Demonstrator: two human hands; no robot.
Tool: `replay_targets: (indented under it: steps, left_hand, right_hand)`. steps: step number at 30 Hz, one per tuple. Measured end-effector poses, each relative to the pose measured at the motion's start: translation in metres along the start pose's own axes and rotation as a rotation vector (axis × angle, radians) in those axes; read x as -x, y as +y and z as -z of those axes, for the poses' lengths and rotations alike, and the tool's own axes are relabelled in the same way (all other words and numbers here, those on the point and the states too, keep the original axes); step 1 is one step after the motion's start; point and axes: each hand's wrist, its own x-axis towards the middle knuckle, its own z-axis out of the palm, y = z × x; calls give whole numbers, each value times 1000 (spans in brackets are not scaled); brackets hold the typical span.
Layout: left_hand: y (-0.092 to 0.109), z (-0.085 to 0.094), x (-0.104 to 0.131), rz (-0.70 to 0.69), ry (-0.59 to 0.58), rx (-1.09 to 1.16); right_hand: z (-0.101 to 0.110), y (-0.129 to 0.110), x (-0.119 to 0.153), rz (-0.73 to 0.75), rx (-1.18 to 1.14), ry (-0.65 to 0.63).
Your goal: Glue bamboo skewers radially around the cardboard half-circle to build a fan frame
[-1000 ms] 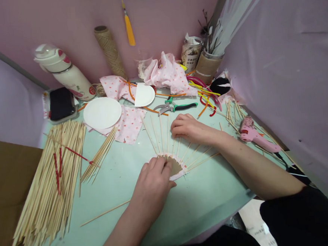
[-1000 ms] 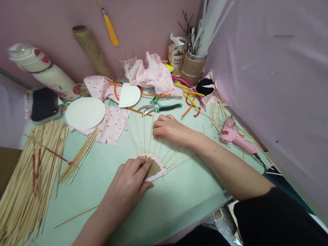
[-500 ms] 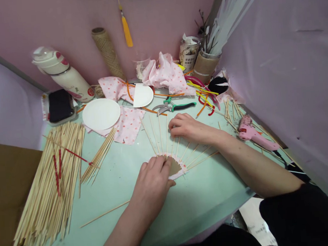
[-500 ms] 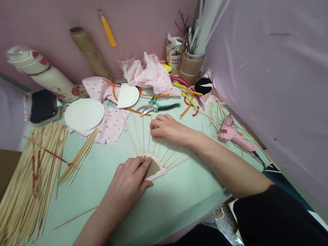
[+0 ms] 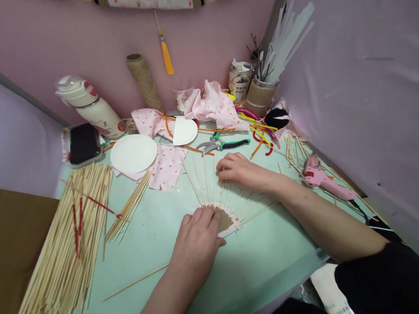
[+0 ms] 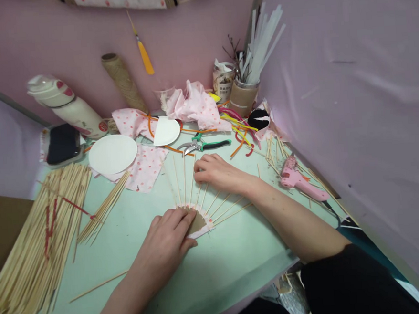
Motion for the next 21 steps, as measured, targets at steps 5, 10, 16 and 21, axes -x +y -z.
replay_targets:
  steps: [5,10,16,21]
  left_hand:
    - [1,5,-1,40,-90,36]
    - [2,8,-2,62,-115,71]
    - [1,7,0,70,-119,99]
    - [1,9,0,85,-111,148]
  right_hand:
    - [0,0,0,6,-18,3]
    - [4,-1,2,-16,-28,48]
    - [22,17,21,-189,-11,319]
    - [29,34,35,-322,42,548]
